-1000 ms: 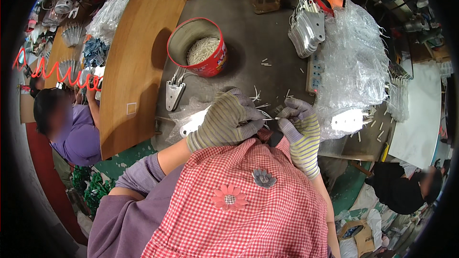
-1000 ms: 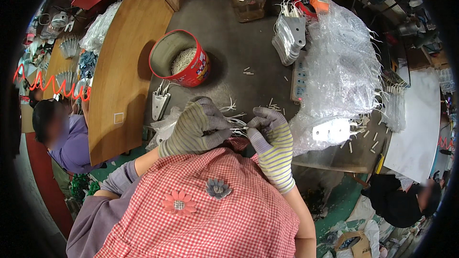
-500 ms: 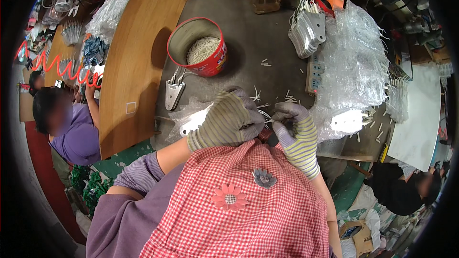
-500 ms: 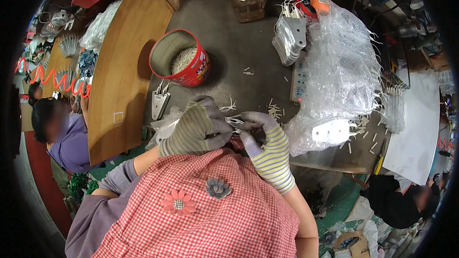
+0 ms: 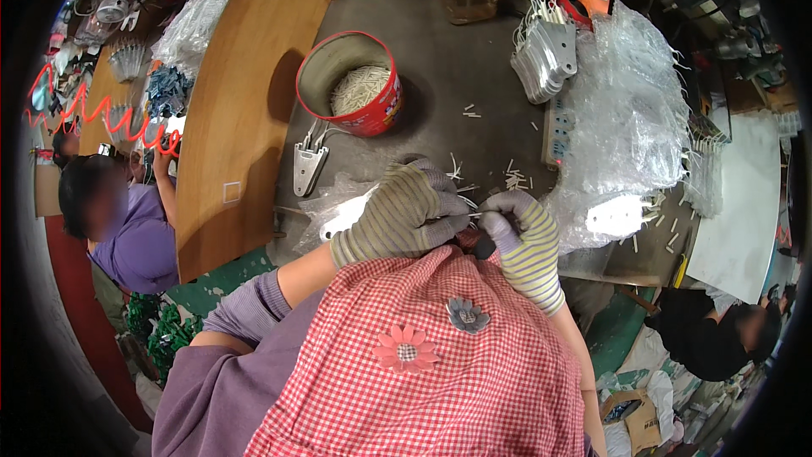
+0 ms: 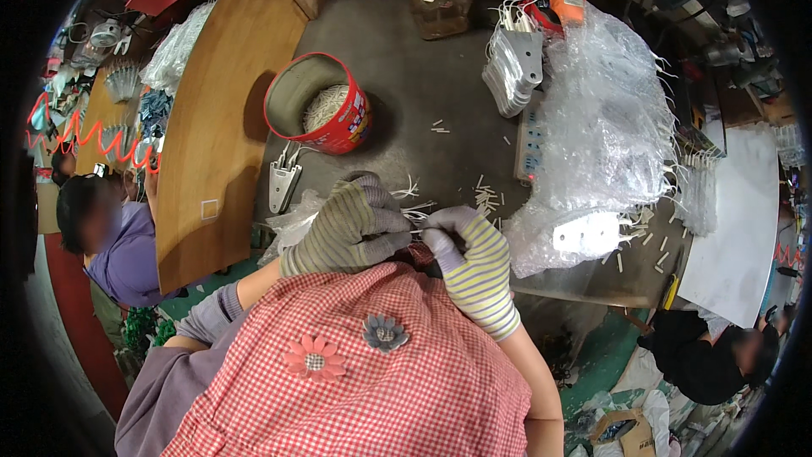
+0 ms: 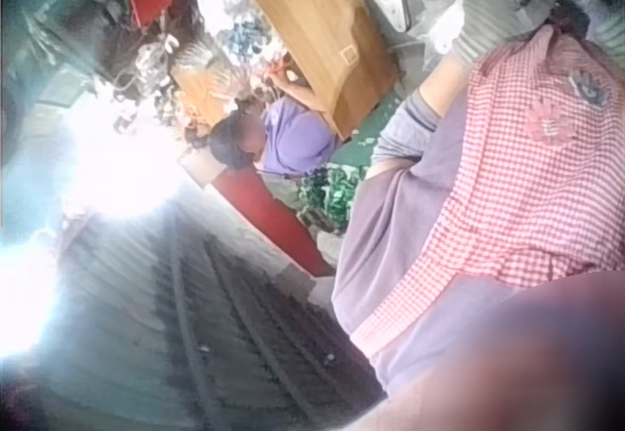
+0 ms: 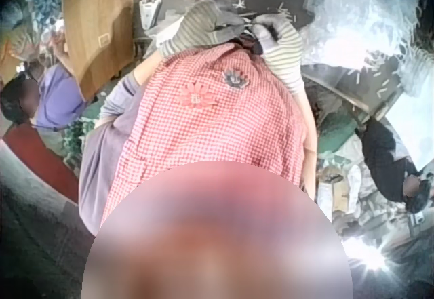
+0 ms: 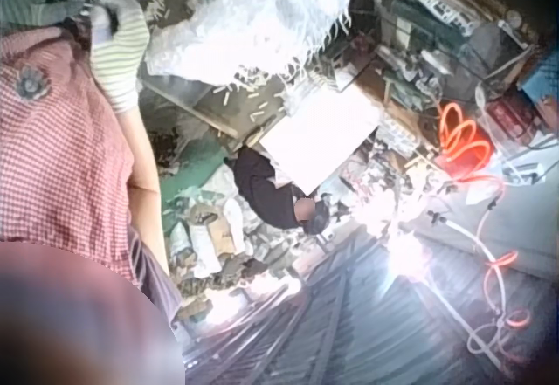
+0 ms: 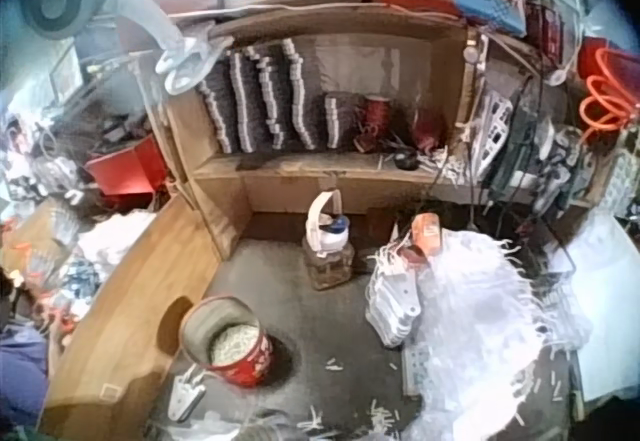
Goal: Assembling small wire components into a plastic housing at a factory workstation.
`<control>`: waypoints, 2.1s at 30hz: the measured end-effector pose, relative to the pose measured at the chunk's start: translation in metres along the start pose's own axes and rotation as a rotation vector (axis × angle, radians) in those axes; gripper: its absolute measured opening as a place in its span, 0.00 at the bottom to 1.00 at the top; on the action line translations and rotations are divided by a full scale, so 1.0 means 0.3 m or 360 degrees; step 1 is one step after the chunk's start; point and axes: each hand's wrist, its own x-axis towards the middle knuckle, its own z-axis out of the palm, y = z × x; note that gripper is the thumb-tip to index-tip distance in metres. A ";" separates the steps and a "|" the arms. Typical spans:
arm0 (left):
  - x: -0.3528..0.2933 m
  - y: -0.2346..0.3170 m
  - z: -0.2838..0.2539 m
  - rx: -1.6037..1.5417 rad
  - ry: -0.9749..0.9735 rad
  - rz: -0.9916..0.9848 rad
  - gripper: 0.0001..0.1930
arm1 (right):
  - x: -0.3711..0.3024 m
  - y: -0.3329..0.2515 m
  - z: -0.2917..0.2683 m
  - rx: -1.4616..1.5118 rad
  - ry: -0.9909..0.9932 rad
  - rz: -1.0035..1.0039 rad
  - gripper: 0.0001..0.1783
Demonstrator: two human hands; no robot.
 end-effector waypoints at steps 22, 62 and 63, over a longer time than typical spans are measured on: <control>-0.015 0.004 0.006 0.0128 -0.0072 0.0011 0.11 | -0.004 0.000 0.028 0.0003 0.0200 -0.0139 0.17; -0.235 0.046 -0.096 0.0966 -0.0021 -0.0496 0.44 | 0.084 -0.047 0.119 -0.0202 -0.0342 -0.0210 0.10; -0.212 0.069 -0.098 0.0914 0.0102 -0.0630 0.45 | 0.084 -0.042 0.125 -0.0203 -0.0344 -0.0211 0.10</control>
